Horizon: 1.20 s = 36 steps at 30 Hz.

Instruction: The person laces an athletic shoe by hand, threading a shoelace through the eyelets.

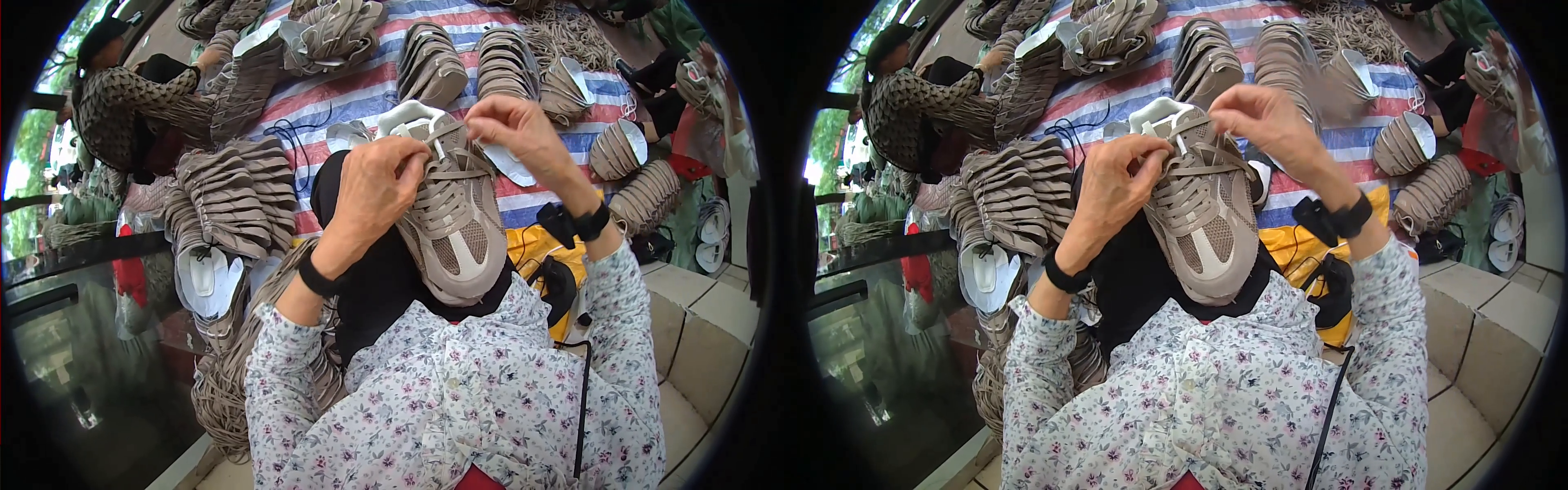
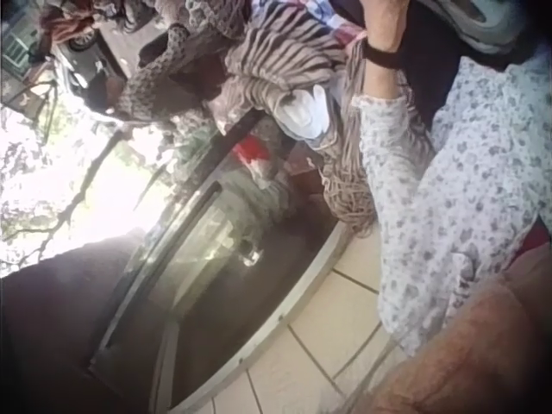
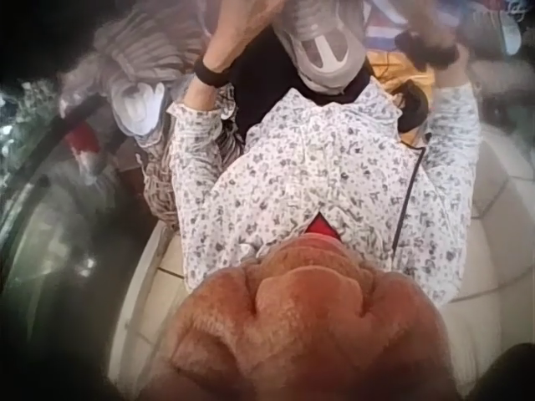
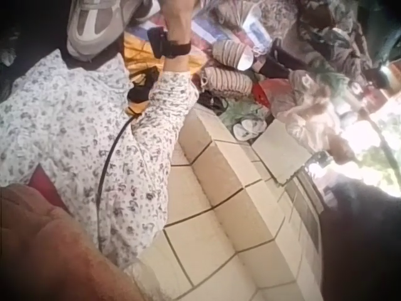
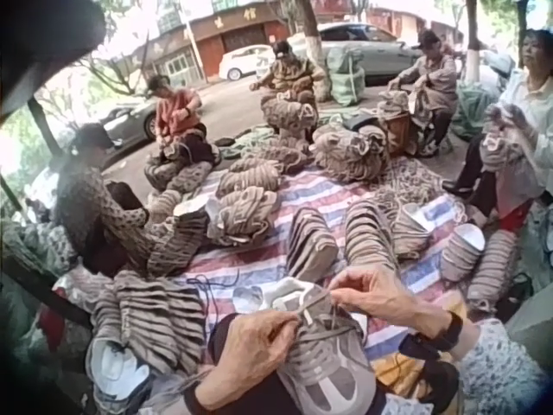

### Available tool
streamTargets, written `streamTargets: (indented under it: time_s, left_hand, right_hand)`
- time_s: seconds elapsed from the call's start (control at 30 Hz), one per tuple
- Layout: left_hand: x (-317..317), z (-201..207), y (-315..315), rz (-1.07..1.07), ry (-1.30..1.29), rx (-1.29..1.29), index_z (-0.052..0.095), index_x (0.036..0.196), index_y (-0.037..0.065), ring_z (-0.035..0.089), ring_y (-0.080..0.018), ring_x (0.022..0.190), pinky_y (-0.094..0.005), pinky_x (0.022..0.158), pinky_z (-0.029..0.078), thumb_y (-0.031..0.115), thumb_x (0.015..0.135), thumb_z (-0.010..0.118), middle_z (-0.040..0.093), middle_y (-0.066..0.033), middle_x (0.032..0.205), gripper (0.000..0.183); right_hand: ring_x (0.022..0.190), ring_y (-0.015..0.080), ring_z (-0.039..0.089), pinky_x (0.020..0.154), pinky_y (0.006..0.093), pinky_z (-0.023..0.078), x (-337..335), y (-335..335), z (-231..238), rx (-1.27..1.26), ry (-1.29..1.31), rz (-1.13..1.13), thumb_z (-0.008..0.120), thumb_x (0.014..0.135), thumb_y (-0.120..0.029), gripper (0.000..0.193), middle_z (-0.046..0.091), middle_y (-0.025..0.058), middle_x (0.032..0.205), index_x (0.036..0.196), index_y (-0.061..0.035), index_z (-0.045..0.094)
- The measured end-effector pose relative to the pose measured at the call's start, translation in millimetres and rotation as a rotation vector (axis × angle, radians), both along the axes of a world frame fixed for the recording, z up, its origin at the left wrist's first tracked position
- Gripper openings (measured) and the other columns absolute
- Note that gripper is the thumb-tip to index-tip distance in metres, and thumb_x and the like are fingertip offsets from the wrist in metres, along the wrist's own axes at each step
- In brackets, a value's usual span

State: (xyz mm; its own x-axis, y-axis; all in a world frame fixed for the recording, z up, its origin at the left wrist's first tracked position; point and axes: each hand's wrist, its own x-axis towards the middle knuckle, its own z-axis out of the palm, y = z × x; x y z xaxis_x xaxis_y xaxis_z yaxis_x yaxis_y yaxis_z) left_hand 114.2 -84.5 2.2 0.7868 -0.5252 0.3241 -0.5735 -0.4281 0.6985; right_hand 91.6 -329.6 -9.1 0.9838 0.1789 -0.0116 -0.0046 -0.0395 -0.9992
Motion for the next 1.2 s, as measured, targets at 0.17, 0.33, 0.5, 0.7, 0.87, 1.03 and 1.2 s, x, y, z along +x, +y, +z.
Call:
streamTargets:
  time_s: [0.17,0.33,0.5,0.7,0.87,1.03,1.2]
  left_hand:
    - [8.7,-1.6,-11.0,0.056,0.097,0.031,0.075,0.097,0.002,0.056,-0.0114,0.049,-0.0279,0.050,0.043,0.011,0.085,0.068,0.064,-0.0110,0.061,0.016]
    - [1.8,2.4,-18.6,0.078,0.039,0.163,0.075,0.099,0.003,0.051,-0.0087,0.047,-0.0275,0.048,0.041,0.011,0.085,0.068,0.061,-0.0072,0.056,0.018]
    - [9.2,0.8,-22.5,-0.006,0.123,0.144,0.075,0.100,0.003,0.047,-0.0064,0.049,-0.0257,0.048,0.039,0.008,0.083,0.066,0.057,-0.0031,0.055,0.020]
    - [20.0,1.3,-17.7,-0.098,0.394,0.100,0.070,0.091,-0.006,0.048,-0.0037,0.058,-0.0224,0.052,0.040,0.006,0.085,0.061,0.058,0.0027,0.065,0.016]
    - [30.0,0.9,-11.9,-0.141,0.503,0.087,0.066,0.084,-0.006,0.048,-0.0041,0.057,-0.0219,0.051,0.038,0.006,0.086,0.060,0.057,0.0029,0.064,0.013]
    - [34.6,3.5,-7.7,-0.138,0.268,0.227,0.065,0.081,-0.005,0.049,-0.0088,0.054,-0.0268,0.049,0.040,0.005,0.082,0.060,0.054,-0.0024,0.059,0.011]
    - [39.0,0.5,0.8,-0.050,-0.202,0.303,0.065,0.080,-0.003,0.056,-0.0239,0.050,-0.0353,0.052,0.045,0.005,0.078,0.061,0.057,-0.0133,0.059,0.009]
  right_hand:
    - [0.077,0.0007,0.056,0.068,0.0162,0.046,-18.6,18.5,-6.8,0.093,0.095,-0.032,0.070,0.093,-0.017,0.016,0.064,-0.0046,0.084,0.101,-0.0027,0.068]
    - [0.078,0.0025,0.058,0.069,0.0184,0.048,-22.3,22.0,-18.9,0.137,0.109,-0.074,0.073,0.090,-0.014,0.013,0.064,-0.0035,0.084,0.096,-0.0028,0.069]
    - [0.080,0.0045,0.058,0.072,0.0211,0.050,-22.6,34.1,-33.6,0.213,0.081,-0.146,0.076,0.087,-0.011,0.011,0.066,-0.0020,0.085,0.092,-0.0028,0.071]
    - [0.077,0.0044,0.057,0.071,0.0214,0.049,-25.6,39.7,-30.2,0.199,0.027,-0.179,0.075,0.087,-0.011,0.011,0.066,-0.0023,0.085,0.092,-0.0032,0.071]
    - [0.090,0.0143,0.061,0.081,0.0288,0.049,-34.2,40.4,-16.9,-0.192,-0.434,-0.234,0.073,0.084,-0.006,0.009,0.063,0.0031,0.092,0.093,-0.0072,0.071]
    - [0.104,0.0254,0.052,0.087,0.0394,0.036,-37.8,59.4,-19.4,-0.587,-0.676,-0.222,0.074,0.077,-0.008,0.019,0.057,0.0039,0.103,0.093,-0.0106,0.064]
    - [0.101,0.0256,0.051,0.087,0.0394,0.035,-34.8,66.2,-13.7,-0.659,-0.711,-0.173,0.068,0.081,-0.005,0.013,0.056,0.0051,0.100,0.090,-0.0080,0.059]
